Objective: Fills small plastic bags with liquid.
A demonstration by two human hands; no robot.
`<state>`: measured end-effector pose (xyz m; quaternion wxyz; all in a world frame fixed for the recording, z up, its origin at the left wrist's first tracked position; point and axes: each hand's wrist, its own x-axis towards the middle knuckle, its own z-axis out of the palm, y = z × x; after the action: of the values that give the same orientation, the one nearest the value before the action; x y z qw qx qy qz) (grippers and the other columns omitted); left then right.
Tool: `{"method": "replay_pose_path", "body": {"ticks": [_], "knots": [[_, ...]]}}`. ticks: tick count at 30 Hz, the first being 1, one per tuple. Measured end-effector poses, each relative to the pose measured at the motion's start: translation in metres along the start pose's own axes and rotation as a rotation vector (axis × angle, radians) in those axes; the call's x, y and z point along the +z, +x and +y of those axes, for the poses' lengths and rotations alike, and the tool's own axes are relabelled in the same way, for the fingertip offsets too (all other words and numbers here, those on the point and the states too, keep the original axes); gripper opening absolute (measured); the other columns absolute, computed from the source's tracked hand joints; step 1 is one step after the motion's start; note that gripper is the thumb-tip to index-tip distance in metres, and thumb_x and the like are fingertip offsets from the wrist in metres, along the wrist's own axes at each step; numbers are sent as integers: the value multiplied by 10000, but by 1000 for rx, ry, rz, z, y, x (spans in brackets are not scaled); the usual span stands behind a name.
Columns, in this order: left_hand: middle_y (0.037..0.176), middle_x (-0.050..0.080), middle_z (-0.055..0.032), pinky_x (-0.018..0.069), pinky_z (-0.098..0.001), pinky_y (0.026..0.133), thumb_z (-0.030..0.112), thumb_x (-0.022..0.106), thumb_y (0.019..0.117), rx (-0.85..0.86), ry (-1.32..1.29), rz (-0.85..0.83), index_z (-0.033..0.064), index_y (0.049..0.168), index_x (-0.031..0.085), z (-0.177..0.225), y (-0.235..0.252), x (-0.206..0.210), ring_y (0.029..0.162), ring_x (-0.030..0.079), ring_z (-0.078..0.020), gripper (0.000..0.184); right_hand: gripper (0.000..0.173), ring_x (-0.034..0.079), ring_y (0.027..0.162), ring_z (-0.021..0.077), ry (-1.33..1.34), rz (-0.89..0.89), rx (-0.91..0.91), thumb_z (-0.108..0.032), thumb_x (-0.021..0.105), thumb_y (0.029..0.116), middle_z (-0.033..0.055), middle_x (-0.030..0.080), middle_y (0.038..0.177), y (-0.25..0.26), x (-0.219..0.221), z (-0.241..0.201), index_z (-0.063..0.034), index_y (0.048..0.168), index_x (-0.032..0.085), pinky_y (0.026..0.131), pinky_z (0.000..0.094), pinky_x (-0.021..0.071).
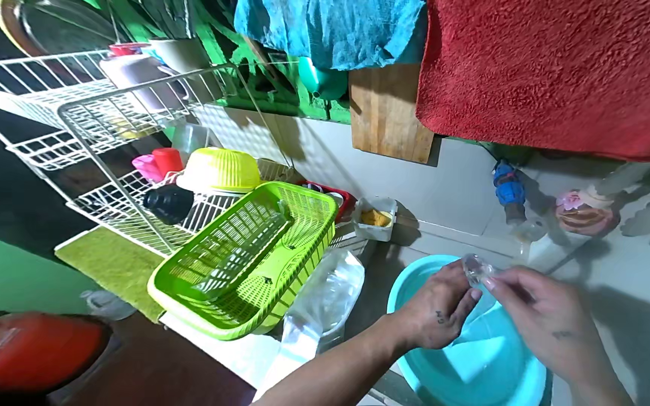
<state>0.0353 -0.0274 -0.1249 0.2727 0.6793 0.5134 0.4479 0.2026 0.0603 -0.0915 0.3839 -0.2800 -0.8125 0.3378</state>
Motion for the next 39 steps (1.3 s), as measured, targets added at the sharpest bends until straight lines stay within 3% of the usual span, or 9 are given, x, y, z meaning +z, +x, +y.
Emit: {"method": "replay_pose_path", "body": {"ticks": [8,12,16,20,24,29,31,35,39], "knots": [[1183,665,-180,482,-353,1028,192,384,1099,-138,-170,13,-75,1158,661,8,13,9,1156,619,-184,390,149,593,566,34,-223,-236,44,-225,690,902,-82,618,641,37,-8,-9,-202,754,678,517,253,516],[926,608,-49,481,-269,833,176,404,1089,-168,-204,21,-7,976,660,15,18,6,898,579,-79,335,187,631,498,92,-145,-375,90,-150,716,939,-23,654,611,53,-12,-17,-154,756,677,482,280,567],[961,637,-57,492,-296,877,153,429,1083,-165,-154,62,13,961,674,26,21,-1,962,600,-115,308,137,636,547,85,79,-197,-6,-244,665,967,-33,668,672,42,-10,-5,-166,863,707,504,253,567],[1007,650,-63,497,-296,896,139,428,1084,-144,-127,21,18,967,681,58,22,-18,1015,603,-130,303,469,676,867,98,484,-29,-75,-574,514,1021,-27,707,1009,2,-3,34,-183,1230,666,748,271,586],[949,616,-57,513,-295,806,127,436,1085,-133,-112,-64,13,952,674,96,28,-47,912,598,-123,296,464,585,1216,-34,789,-401,-134,-382,670,985,-197,637,1333,-27,17,43,-329,1434,566,1036,209,502],[970,591,-84,520,-304,698,57,515,1043,-154,130,19,8,940,633,126,39,-70,818,589,-136,164,605,681,1017,17,343,-62,52,-409,843,777,-38,722,1063,-19,43,-3,-54,1220,635,899,230,589],[932,622,-89,513,-306,678,76,472,1074,-217,74,98,-20,993,632,127,38,-77,784,599,-135,203,674,654,1103,29,411,-117,64,-442,790,832,-18,691,1176,-24,45,-6,-50,1331,563,957,236,564],[886,668,-78,512,-282,635,74,448,1079,-194,31,117,-18,992,631,118,28,-84,742,625,-116,222,522,655,1203,293,806,-489,-96,-364,609,1027,136,658,1329,-25,31,17,-93,1462,508,1035,468,557],[908,610,-102,523,-313,722,9,555,1005,-116,277,87,-19,848,657,124,25,-76,827,606,-161,189,643,702,1003,75,576,-197,199,-271,866,752,-4,715,1093,-44,45,-19,-16,1268,581,877,251,609]]}}
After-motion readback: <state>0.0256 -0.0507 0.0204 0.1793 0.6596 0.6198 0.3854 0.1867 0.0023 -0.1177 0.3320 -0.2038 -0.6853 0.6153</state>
